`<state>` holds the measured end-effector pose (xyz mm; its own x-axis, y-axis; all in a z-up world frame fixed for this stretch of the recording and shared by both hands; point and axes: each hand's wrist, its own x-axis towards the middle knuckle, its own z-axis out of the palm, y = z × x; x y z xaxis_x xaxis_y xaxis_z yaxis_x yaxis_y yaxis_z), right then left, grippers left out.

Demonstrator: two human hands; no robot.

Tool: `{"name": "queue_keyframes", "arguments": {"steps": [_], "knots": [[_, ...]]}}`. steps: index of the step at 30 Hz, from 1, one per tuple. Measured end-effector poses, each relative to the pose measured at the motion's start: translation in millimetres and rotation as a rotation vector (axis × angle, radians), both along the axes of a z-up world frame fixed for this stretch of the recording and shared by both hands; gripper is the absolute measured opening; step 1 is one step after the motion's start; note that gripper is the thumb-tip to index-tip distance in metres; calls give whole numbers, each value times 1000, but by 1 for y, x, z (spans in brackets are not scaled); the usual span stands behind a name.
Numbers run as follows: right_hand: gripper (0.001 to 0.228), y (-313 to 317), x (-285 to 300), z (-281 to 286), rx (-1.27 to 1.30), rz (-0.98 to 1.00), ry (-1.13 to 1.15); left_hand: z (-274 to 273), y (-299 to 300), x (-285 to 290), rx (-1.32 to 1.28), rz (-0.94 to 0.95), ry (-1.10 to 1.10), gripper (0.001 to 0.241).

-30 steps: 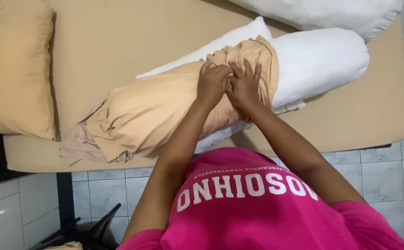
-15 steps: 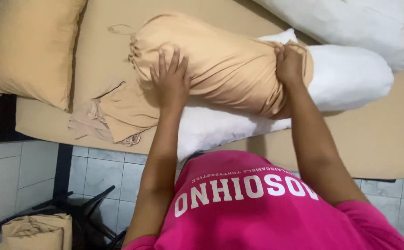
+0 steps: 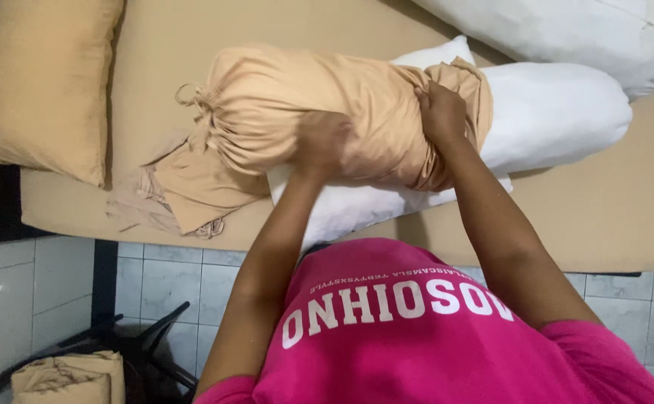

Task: The person inserts a white pillow into a beige pillowcase on a bed. They align the corners, push the pillow inside, and smooth the fabric to fit the case properly.

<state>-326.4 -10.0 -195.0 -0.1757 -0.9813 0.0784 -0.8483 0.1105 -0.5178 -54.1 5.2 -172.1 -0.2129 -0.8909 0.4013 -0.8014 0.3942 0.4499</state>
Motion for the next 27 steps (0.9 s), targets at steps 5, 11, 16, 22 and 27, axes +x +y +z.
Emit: {"name": "queue_keyframes", "arguments": {"steps": [5, 11, 16, 22, 27], "knots": [[30, 17, -2, 60, 202, 55, 18, -11, 4, 2, -135, -280, -34, 7], [37, -8, 44, 73, -91, 193, 271, 56, 24, 48, 465, -360, -341, 10], [30, 7, 89, -18, 35, 244, 300, 37, 46, 65, 883, -410, -448, 15], [24, 31, 41, 0, 179, 94, -9, 80, 35, 78, 1110, -451, 236, 32], [30, 40, 7, -11, 174, 137, 139, 78, 6, 82, 674, -163, 989, 25]]}}
